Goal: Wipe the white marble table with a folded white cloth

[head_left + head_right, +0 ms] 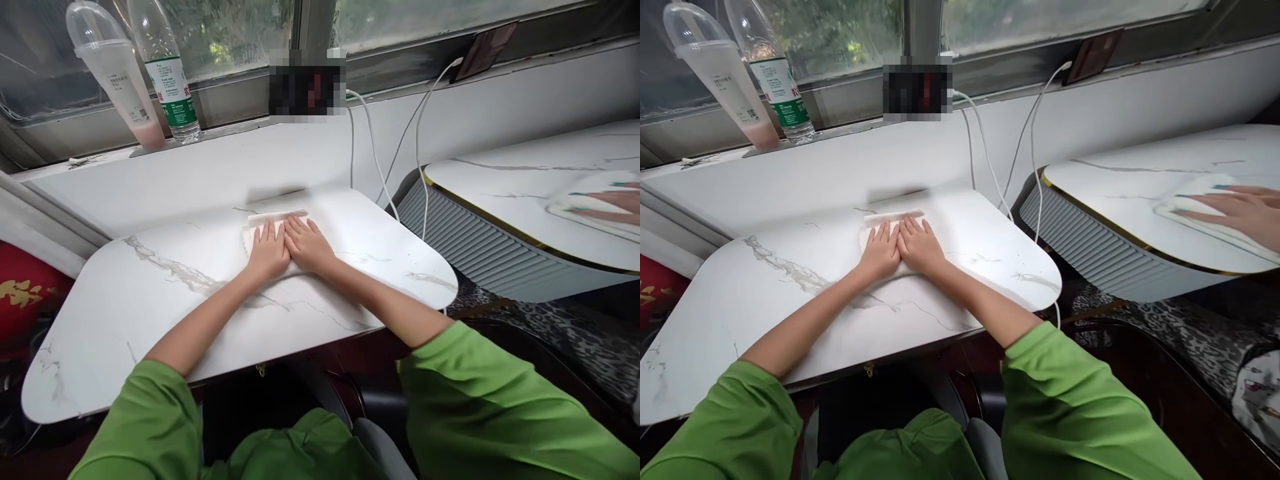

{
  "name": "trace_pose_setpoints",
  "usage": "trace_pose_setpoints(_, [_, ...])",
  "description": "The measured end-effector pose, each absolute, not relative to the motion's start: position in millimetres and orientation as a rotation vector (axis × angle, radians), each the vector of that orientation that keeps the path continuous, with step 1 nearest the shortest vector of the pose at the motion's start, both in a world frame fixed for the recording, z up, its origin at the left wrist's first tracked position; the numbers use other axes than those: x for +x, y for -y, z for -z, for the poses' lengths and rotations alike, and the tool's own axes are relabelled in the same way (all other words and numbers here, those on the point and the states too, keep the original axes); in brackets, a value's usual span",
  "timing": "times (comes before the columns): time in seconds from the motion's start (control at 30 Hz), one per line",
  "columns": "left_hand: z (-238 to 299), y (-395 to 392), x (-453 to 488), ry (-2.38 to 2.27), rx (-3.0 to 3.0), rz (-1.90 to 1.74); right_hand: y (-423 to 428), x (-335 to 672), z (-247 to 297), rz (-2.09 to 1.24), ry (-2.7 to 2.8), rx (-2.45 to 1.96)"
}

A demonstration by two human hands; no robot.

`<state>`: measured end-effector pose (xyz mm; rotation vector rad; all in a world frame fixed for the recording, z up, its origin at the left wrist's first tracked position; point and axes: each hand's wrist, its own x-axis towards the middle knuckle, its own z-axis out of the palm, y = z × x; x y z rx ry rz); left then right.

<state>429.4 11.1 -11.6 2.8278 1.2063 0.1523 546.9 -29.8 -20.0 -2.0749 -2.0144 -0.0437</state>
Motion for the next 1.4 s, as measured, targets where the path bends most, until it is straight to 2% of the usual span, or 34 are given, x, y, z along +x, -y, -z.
trace_pose_setpoints(0.27, [11, 84, 355, -1.126, 2.927, -0.144, 128, 482, 23, 0.155, 2.079, -1.967])
trace_pose_setpoints(0.5, [12, 106, 293, -1.205, 2.953, -0.164, 139, 427, 19, 0.127, 2.156, -1.824])
trace_pose_setpoints(0.77, [7, 20, 264, -1.277, 2.906, -0.041, 51, 395, 18, -0.066, 2.099, -1.826])
trace_pose_setpoints(1.03, [5, -77, 270, -1.408, 2.835, -0.04, -55, 394, 24, -0.066, 2.056, -1.828])
trace_pose_setpoints(1.4, [6, -151, 279, -1.408, 2.83, -0.099, -130, 400, 27, -0.061, 1.989, -1.856])
